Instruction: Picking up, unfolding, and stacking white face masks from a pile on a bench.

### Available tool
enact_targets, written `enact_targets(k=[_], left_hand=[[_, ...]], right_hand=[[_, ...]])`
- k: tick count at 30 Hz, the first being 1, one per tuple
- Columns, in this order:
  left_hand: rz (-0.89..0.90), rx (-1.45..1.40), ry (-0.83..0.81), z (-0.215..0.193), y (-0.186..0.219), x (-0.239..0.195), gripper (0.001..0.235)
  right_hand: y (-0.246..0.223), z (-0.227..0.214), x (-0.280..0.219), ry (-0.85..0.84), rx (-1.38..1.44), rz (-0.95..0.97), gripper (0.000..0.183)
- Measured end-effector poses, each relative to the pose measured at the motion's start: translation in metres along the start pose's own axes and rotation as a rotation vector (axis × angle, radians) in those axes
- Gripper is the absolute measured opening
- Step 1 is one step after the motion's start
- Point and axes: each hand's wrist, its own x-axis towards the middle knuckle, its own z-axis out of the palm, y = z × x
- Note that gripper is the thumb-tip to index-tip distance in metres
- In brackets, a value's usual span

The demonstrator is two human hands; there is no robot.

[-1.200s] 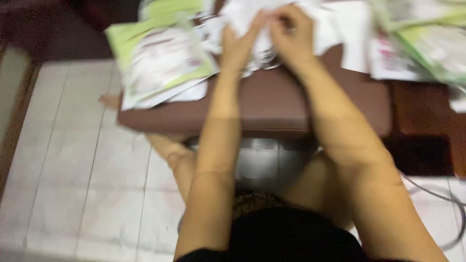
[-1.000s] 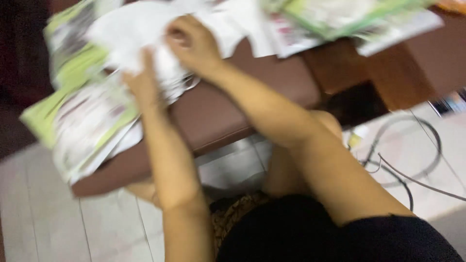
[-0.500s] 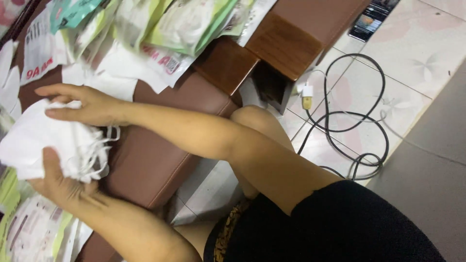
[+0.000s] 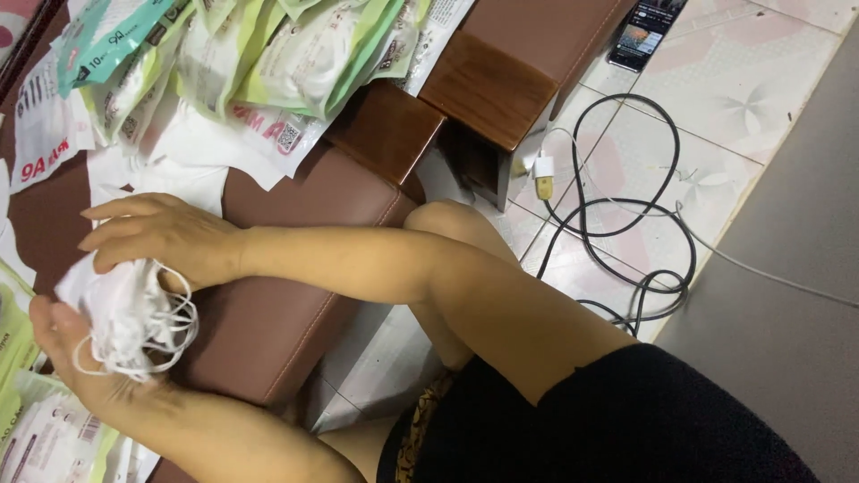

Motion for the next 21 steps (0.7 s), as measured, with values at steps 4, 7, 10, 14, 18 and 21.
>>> enact_targets(k=[4, 7, 10, 14, 18, 21], left_hand=[[0.096, 0.018, -0.020, -0.013, -0.004, 0.021, 0.077], [0.239, 0.054, -0.052, -0.040, -0.019, 0.045, 0.081], [0.334, 0.093, -0.244, -0.058, -0.041, 0.055, 0.098], [0.558, 0.356, -0.351, -0.030, -0.030, 0.043, 0.041], [0.577, 0.454, -0.396, -0.012, -0.017, 0.034, 0.064], [0.429, 0.567, -0.407, -0.004, -0.012, 0.027, 0.084]], right_hand=[[-0.012, -0.016, 0.009, 0.114, 0.197, 0.018, 0.034], [-0.014, -0.026, 0.011, 0.067, 0.420, 0.326, 0.034], [-0.005, -0.032, 0.011, 0.123, 0.614, 0.288, 0.033], [0.005, -0.040, 0.007, -0.086, 0.548, 0.303, 0.049], [0.002, -0.040, 0.012, -0.173, 0.328, 0.298, 0.064], [0.011, -0.026, 0.006, -0.229, 0.213, 0.240, 0.056]])
